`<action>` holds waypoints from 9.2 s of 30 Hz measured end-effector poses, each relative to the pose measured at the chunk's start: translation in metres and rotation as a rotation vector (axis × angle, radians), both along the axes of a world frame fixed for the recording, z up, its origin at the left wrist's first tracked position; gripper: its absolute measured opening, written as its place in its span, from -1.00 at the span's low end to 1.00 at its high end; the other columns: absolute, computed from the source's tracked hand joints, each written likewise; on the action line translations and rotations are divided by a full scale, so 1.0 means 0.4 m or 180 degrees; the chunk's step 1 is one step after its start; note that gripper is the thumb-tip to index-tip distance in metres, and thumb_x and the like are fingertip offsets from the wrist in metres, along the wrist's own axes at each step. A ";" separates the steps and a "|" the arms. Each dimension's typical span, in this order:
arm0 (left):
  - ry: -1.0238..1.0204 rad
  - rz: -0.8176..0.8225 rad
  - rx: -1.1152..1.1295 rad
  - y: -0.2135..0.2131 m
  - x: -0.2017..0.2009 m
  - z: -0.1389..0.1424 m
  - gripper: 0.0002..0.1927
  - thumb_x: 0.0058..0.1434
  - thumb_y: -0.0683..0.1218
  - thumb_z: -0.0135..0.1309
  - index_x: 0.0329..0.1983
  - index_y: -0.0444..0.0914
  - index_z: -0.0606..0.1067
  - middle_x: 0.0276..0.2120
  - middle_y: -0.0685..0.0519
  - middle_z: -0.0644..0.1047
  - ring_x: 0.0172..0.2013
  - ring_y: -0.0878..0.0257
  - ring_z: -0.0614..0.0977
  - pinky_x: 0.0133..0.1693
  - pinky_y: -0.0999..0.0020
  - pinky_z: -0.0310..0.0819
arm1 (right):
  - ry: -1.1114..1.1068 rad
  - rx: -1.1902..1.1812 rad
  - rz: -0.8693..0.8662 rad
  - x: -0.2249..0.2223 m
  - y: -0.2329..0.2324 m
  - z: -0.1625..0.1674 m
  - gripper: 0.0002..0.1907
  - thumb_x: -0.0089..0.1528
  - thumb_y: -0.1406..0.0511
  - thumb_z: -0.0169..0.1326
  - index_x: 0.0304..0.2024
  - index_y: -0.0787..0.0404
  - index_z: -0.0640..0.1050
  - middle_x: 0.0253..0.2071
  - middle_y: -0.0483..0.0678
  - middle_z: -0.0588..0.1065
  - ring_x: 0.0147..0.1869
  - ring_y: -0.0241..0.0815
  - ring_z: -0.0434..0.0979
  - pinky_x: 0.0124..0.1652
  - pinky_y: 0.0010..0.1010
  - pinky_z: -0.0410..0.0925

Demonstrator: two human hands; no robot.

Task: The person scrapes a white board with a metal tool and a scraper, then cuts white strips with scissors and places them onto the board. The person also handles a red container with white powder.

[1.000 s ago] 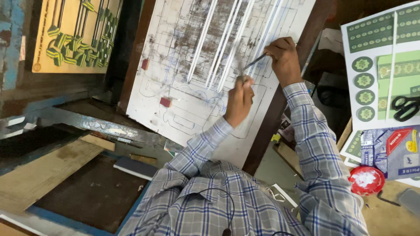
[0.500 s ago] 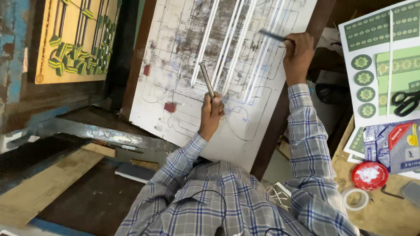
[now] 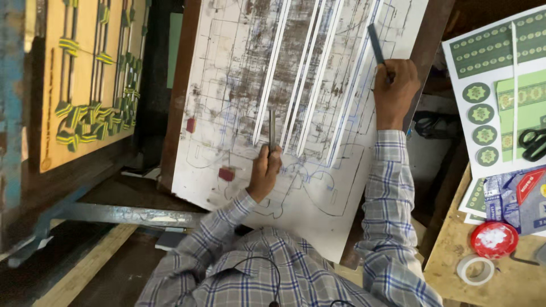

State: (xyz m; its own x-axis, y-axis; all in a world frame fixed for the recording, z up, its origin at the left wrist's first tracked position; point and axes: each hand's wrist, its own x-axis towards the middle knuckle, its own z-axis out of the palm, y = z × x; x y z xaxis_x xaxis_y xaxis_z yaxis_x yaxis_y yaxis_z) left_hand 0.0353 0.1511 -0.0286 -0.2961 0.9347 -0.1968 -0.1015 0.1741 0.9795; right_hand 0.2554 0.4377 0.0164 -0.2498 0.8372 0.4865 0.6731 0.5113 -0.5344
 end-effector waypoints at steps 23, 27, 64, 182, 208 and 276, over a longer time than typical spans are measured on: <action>-0.0952 0.0537 -0.0328 0.010 -0.202 -0.086 -0.61 0.57 0.14 -0.16 -0.06 -0.28 0.43 -0.53 0.27 0.20 -0.55 0.50 0.16 -0.52 0.50 0.02 | -0.0887 -0.0437 0.0266 -0.137 -0.324 -0.067 -0.82 0.27 0.47 0.28 -0.28 0.26 0.48 -0.40 -0.05 0.36 -0.32 -0.15 0.35 -0.36 -0.32 0.29; -0.0606 0.0443 -0.0378 -0.074 -0.202 -0.084 -0.63 0.55 0.11 -0.20 -0.06 -0.27 0.44 -0.59 0.26 0.23 -0.59 0.48 0.23 -0.54 0.49 0.11 | -0.0611 -0.0353 0.0195 -0.170 -0.406 -0.034 -0.85 0.25 0.49 0.24 -0.20 0.29 0.51 -0.36 -0.02 0.37 -0.25 -0.06 0.36 -0.26 -0.21 0.31; -0.0781 0.0089 -0.0154 -0.133 -0.081 -0.068 -0.67 0.60 0.07 -0.22 -0.13 -0.29 0.28 -0.60 0.11 0.33 -0.61 0.39 0.29 -0.55 0.40 0.19 | -0.0901 -0.0236 0.1806 -0.124 -0.077 0.038 -0.82 0.21 0.56 0.28 -0.23 0.20 0.65 -0.14 -0.09 0.59 0.04 -0.09 0.51 0.14 -0.26 0.38; -0.0651 0.0616 0.0344 -0.079 -0.235 0.030 -0.64 0.56 0.14 -0.15 -0.10 -0.26 0.35 -0.51 0.16 0.28 -0.53 0.41 0.26 -0.51 0.43 0.14 | -0.0439 0.0079 0.1224 -0.270 -0.209 -0.011 -0.80 0.29 0.56 0.20 -0.20 0.17 0.65 -0.13 -0.07 0.61 -0.02 -0.09 0.49 -0.03 -0.33 0.38; 0.0610 0.0045 0.1158 0.031 -0.042 0.146 -0.74 0.58 -0.01 -0.23 -0.04 -0.33 0.25 -0.48 0.01 0.46 -0.53 0.25 0.56 -0.47 0.30 0.45 | -0.0718 -0.0310 0.2155 -0.289 -0.117 0.025 -0.79 0.16 0.55 0.28 -0.19 0.24 0.68 -0.16 -0.05 0.58 -0.01 -0.03 0.50 0.00 -0.27 0.43; 0.1803 -0.0056 0.0758 -0.033 -0.377 0.101 -0.76 0.51 -0.04 -0.13 0.04 -0.30 0.39 -0.65 0.01 0.44 -0.73 0.16 0.45 -0.66 0.21 0.26 | -0.0709 -0.0267 0.0222 -0.526 -0.481 -0.100 -0.87 0.26 0.45 0.20 -0.34 0.23 0.50 -0.43 -0.01 0.40 -0.39 -0.05 0.39 -0.37 -0.18 0.29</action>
State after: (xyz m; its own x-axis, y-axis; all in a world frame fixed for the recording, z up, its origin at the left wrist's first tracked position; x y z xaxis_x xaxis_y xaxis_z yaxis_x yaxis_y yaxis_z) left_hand -0.1155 0.1379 0.0117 -0.2776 0.9393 0.2014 0.4470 -0.0593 0.8925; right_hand 0.0451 0.2453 -0.0236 -0.4017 0.8493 0.3425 0.7436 0.5208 -0.4193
